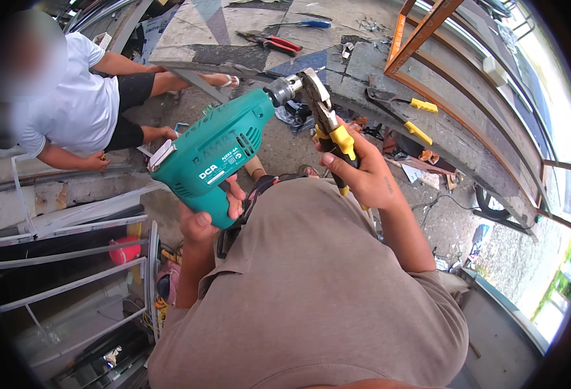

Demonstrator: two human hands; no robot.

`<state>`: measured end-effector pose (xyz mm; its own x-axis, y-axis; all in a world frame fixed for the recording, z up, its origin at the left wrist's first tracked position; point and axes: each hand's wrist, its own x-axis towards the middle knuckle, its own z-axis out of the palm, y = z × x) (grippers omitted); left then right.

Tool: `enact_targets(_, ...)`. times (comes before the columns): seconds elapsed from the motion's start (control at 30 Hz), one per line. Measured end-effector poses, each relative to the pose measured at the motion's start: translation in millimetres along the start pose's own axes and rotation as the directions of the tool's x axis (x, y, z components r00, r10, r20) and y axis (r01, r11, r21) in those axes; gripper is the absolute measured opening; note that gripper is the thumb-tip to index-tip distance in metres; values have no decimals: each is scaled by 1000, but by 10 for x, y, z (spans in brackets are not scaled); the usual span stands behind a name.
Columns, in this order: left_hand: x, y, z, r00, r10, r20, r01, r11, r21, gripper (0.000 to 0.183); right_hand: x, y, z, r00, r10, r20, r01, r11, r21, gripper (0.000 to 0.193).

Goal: The person drills a hole into a metal frame using a power drill and then prepares to install a rivet using a hand-riveting tool.

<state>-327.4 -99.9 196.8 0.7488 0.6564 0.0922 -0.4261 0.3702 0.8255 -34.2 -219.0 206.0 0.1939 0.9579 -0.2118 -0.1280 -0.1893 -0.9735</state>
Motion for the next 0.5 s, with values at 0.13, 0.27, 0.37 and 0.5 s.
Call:
enact_targets(0.13,16,16,77,997,-53,-51,53,999,7,64,-2,21,27,999,-3,-34,2,1000,-19,66)
enact_targets(0.27,28,9,146,991,-84,-104,87,996,29,54,-24,45,60,997,-28,-66,27,1000,-16,66)
enact_targets(0.37,39,5,133,992,-94,-90,95,995,10,53,-35,47,89,994,-51,-94,49,999,-23,63)
enact_targets(0.5,61,-3,131,993,-103,-61,102,995,-20,54,-42,85,136,989,-76,-124,74,997,-17,65)
